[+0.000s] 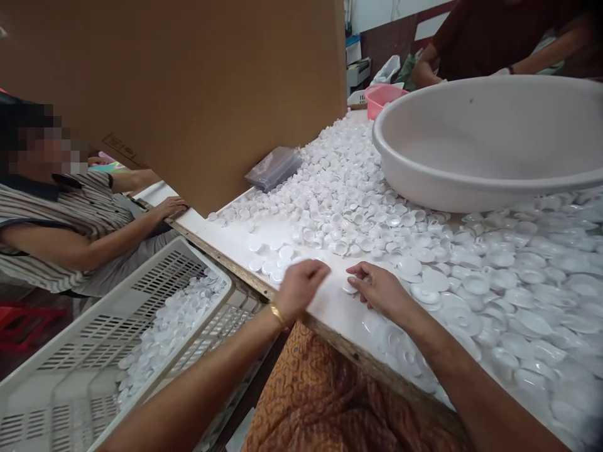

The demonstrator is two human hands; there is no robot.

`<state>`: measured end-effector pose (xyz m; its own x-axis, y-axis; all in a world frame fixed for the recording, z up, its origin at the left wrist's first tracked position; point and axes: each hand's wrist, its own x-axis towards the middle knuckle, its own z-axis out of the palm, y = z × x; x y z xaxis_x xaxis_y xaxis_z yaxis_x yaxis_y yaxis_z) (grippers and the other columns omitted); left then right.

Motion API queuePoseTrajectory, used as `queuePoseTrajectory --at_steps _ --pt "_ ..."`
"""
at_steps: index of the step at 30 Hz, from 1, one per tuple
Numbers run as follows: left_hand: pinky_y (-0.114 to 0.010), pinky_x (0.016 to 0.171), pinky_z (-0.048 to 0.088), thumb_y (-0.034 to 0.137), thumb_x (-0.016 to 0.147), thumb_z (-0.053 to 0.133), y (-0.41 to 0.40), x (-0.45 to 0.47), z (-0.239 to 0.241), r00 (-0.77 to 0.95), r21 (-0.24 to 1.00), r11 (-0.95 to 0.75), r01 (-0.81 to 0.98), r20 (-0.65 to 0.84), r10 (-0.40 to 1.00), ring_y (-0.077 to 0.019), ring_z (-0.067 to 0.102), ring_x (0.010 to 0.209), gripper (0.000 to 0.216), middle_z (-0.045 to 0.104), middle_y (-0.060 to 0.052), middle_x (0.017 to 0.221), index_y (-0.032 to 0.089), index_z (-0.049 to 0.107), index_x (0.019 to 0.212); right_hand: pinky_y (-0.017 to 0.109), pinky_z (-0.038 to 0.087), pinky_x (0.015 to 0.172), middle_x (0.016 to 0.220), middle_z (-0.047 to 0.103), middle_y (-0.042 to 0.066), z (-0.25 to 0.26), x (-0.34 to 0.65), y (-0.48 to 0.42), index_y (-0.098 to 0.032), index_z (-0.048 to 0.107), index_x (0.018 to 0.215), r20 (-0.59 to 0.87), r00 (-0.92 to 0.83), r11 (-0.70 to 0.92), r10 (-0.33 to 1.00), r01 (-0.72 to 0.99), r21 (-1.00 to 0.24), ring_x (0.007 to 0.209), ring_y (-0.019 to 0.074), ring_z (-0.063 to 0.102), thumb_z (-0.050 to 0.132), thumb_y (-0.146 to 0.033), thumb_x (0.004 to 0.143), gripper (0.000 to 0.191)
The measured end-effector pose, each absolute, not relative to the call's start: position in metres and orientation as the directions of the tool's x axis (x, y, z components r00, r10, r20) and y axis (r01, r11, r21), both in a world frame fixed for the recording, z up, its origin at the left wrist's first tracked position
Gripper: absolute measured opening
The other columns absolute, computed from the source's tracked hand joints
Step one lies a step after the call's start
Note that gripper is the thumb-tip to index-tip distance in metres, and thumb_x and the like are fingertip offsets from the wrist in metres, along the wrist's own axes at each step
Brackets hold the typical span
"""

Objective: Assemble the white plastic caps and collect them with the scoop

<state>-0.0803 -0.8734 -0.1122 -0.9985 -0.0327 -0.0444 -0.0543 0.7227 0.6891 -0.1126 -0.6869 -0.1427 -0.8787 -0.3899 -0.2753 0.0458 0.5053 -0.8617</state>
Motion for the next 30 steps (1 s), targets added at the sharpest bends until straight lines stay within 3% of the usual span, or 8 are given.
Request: queuePoseTrajectory --at_steps 2,4,5,10,16,19,23,30 --pt "-0.037 0.083 0.044 0.038 0.087 0.04 -0.917 -0.087 -0.102 -0.956 0.433 0.902 -0.002 0.263 -0.128 -0.0201 0.056 0.087 0.031 0.06 -0.009 0.09 0.017 0.063 0.087 0.028 0.047 0.066 0.097 0.058 0.006 -0.139 -0.11 -0.686 -0.022 0.055 0.109 -0.162 -0.904 0.588 -0.395 -0.114 -0.801 0.08 0.0166 0.059 0.045 -0.041 0.082 0.034" --pt "-0.043 0.092 0.037 0.037 0.086 0.042 -0.961 -0.096 -0.099 -0.929 0.225 0.969 -0.098 0.328 -0.17 -0.0248 0.05 0.101 0.033 0.058 -0.012 0.103 0.017 0.062 0.102 0.033 0.045 0.078 0.11 0.054 0.009 -0.136 -0.106 -0.687 -0.023 0.05 0.12 -0.059 -0.902 0.646 -0.427 -0.259 -0.718 0.098 0.0218 0.054 0.048 -0.047 0.08 0.046" --pt "-0.044 0.093 0.036 0.037 0.085 0.043 -0.978 -0.101 -0.1 -0.941 0.18 0.973 -0.145 0.278 -0.192 -0.0259 0.049 0.103 0.036 0.057 -0.014 0.107 0.016 0.059 0.109 0.035 0.043 0.083 0.116 0.052 0.009 -0.136 -0.105 -0.687 -0.024 0.046 0.125 -0.023 -0.893 0.663 -0.45 -0.317 -0.679 0.105 0.0239 0.05 0.051 -0.049 0.078 0.053" --pt "-0.04 0.096 0.035 0.039 0.089 0.034 -0.977 -0.102 -0.121 -0.995 0.198 0.979 -0.038 0.087 -0.056 -0.0226 0.045 0.111 0.042 0.055 -0.011 0.116 0.019 0.052 0.121 0.039 0.036 0.095 0.131 0.041 0.009 -0.144 -0.1 -0.695 -0.023 0.028 0.138 0.053 -0.834 0.682 -0.55 -0.485 -0.548 0.119 0.0269 0.035 0.061 -0.056 0.067 0.085" --pt "-0.049 0.097 0.029 0.06 0.078 0.044 -0.916 -0.074 -0.11 -0.983 0.194 0.965 0.176 -0.01 0.182 -0.0282 0.037 0.117 0.055 0.041 -0.007 0.132 0.033 0.045 0.127 0.042 0.037 0.094 0.132 0.04 0.009 -0.149 -0.1 -0.713 -0.024 0.027 0.138 0.09 -0.81 0.678 -0.579 -0.54 -0.499 0.12 0.0287 0.034 0.067 -0.054 0.062 0.091" --pt "-0.055 0.098 0.022 0.068 0.067 0.052 -0.926 -0.07 -0.096 -0.976 0.129 0.97 0.205 -0.044 0.212 -0.034 0.029 0.122 0.071 0.03 -0.007 0.139 0.039 0.038 0.13 0.041 0.037 0.093 0.132 0.041 0.01 -0.149 -0.099 -0.715 -0.022 0.03 0.136 0.097 -0.806 0.672 -0.584 -0.547 -0.5 0.118 0.0292 0.035 0.069 -0.054 0.059 0.092" --pt "-0.052 0.094 0.03 0.07 0.059 0.058 -0.953 -0.07 -0.094 -0.966 0.153 0.978 0.143 -0.195 0.172 -0.0364 0.029 0.121 0.091 0.024 -0.012 0.139 0.036 0.025 0.137 0.041 0.038 0.092 0.132 0.041 0.01 -0.149 -0.096 -0.716 -0.022 0.022 0.139 0.099 -0.801 0.667 -0.591 -0.554 -0.499 0.117 0.0288 0.036 0.07 -0.054 0.057 0.1" --pt "-0.038 0.094 0.035 0.055 0.053 0.072 -0.939 -0.087 -0.102 -0.898 0.331 0.924 0.192 -0.321 0.301 -0.0274 0.041 0.108 0.111 0.039 -0.011 0.117 0.026 0.011 0.142 0.039 0.042 0.085 0.131 0.041 0.012 -0.146 -0.094 -0.736 -0.02 0.013 0.142 0.049 -0.82 0.714 -0.571 -0.525 -0.464 0.116 0.0285 0.036 0.064 -0.052 0.065 0.097"
